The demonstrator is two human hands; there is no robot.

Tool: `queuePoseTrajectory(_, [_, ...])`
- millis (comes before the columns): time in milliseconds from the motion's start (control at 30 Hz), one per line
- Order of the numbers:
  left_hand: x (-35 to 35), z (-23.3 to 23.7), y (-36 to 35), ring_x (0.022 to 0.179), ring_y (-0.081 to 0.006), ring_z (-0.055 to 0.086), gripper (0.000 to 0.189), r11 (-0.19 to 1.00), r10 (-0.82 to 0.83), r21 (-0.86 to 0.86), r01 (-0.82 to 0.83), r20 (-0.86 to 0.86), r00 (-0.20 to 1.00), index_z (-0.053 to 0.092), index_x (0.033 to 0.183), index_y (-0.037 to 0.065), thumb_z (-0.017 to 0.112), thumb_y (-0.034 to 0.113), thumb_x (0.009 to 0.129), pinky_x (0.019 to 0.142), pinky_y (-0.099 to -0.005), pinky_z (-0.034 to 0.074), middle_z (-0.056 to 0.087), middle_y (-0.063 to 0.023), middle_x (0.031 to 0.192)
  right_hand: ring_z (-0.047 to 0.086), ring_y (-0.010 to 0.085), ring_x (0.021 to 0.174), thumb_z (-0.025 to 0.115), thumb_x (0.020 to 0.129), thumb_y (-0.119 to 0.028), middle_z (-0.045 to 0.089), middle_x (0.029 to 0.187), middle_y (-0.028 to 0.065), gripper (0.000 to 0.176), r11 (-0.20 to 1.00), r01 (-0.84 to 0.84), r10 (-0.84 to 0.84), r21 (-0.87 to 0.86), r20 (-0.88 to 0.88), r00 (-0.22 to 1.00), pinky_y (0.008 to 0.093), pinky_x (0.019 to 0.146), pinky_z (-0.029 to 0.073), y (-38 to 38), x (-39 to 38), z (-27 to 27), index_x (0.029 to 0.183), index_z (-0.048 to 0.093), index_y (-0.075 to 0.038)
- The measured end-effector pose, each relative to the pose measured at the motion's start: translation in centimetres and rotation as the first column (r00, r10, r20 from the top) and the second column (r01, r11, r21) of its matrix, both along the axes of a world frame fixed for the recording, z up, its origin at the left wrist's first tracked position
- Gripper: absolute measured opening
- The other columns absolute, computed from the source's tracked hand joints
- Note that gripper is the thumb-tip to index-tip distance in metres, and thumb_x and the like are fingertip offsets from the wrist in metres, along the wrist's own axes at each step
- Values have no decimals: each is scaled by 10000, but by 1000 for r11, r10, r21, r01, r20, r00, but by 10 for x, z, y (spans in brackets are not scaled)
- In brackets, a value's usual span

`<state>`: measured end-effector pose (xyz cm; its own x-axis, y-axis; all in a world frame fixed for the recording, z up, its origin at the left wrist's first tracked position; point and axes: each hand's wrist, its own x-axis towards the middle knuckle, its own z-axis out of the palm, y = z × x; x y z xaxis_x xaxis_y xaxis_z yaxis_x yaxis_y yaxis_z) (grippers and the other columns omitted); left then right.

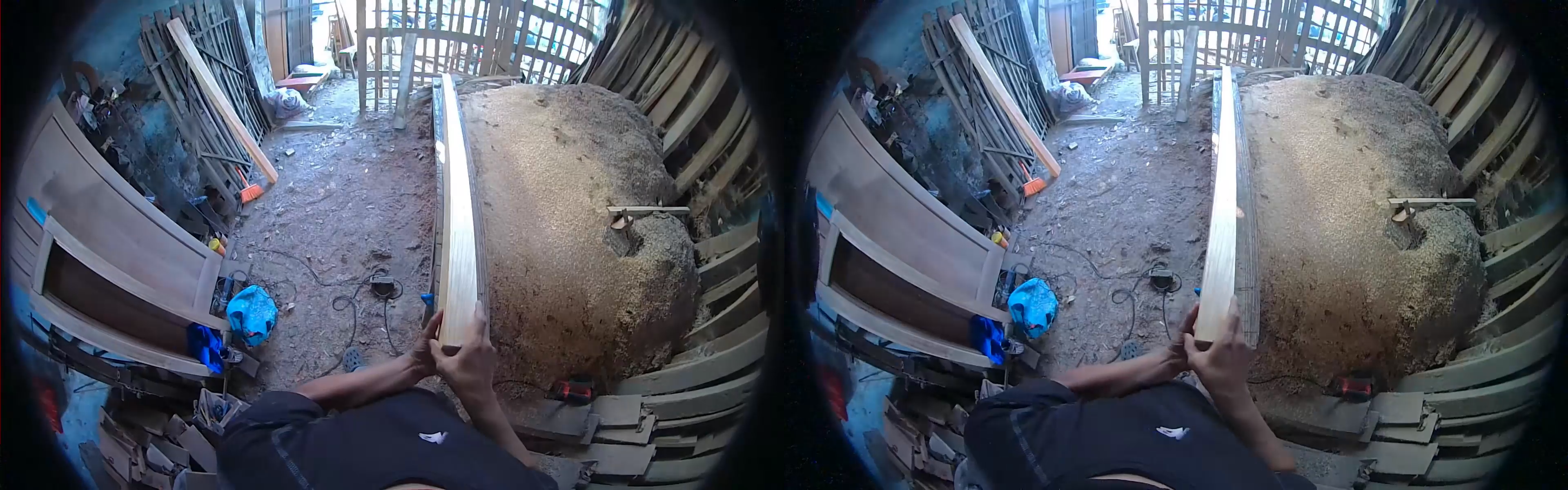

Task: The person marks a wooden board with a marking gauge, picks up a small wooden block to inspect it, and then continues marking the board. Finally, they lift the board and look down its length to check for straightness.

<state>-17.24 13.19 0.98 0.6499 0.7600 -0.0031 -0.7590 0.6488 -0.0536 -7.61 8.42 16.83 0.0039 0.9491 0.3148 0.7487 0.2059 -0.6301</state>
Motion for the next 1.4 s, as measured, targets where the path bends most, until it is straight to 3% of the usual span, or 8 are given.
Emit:
queuePoseTrajectory(200, [-4,-30,-2,1240,-246,633,774,985,-170,-2,173,-195,966,493,1490,103,710,587,927,1037,-430,537,612,-108,1400,703,467,1036,873,673,-202,666,1171,323,1004,997,26,-28,-69,-38,999,504,887,597,-2,18,-36,1507,354,6])
queuePoseTrajectory(300, [-34,-43,-8,1183,-210,643,718,980,153,187,70,-927,342,518,1467,62,708,532,958,954,-361,530,635,-109,1366,705,469,1025,860,691,-209,678,1160,304,962,997,47,-48,-56,-18,999,502,898,599,-6,34,-63,1500,376,-19])
queuePoseTrajectory(533, [-192,-174,-82,1095,-229,690,552,964,253,266,20,-889,-381,655,1314,45,711,461,955,921,-376,536,735,-130,1163,654,473,1113,816,720,-243,587,1354,271,929,1000,1,-1,-25,15,1000,531,899,591,-19,57,-172,1516,374,-60])
queuePoseTrajectory(600, [-227,-209,-120,992,-254,721,414,911,308,89,403,-798,-518,698,1233,34,669,349,966,860,-399,554,755,-163,1038,624,475,1182,822,719,-229,573,1359,300,926,997,37,-33,-67,60,998,513,994,552,-22,54,-179,1506,379,-18])
queuePoseTrajectory(667, [-256,-306,-171,881,-227,715,294,918,161,-4,396,-910,-383,732,1139,37,612,246,970,789,-377,556,755,-127,951,624,469,1184,820,725,-235,576,1347,298,922,980,72,-70,-184,21,997,516,995,550,-22,50,-169,1504,382,-10])
queuePoseTrajectory(1000, [-290,-255,-215,753,-95,637,200,892,-43,-34,451,-999,8,758,1060,17,634,146,971,681,-260,501,714,2,879,570,468,1272,858,738,-306,510,1431,301,978,985,44,-29,-167,90,995,504,1035,527,-24,53,-171,1517,356,7])
queuePoseTrajectory(1233, [-218,-240,-197,855,-180,704,259,939,343,335,76,-900,-268,767,1092,42,620,227,987,785,-316,536,772,-69,1010,383,537,1417,871,754,-416,362,1538,356,1024,994,-84,96,-67,212,972,566,1192,351,-8,58,-161,1531,344,-8])
queuePoseTrajectory(1400, [-204,-270,-163,891,-193,697,262,895,268,59,442,-863,-427,756,1110,40,611,224,991,808,-325,529,762,-79,1043,244,571,1476,847,769,-462,287,1581,366,1007,988,-104,137,-118,322,937,617,1206,264,22,44,-161,1530,353,-24])
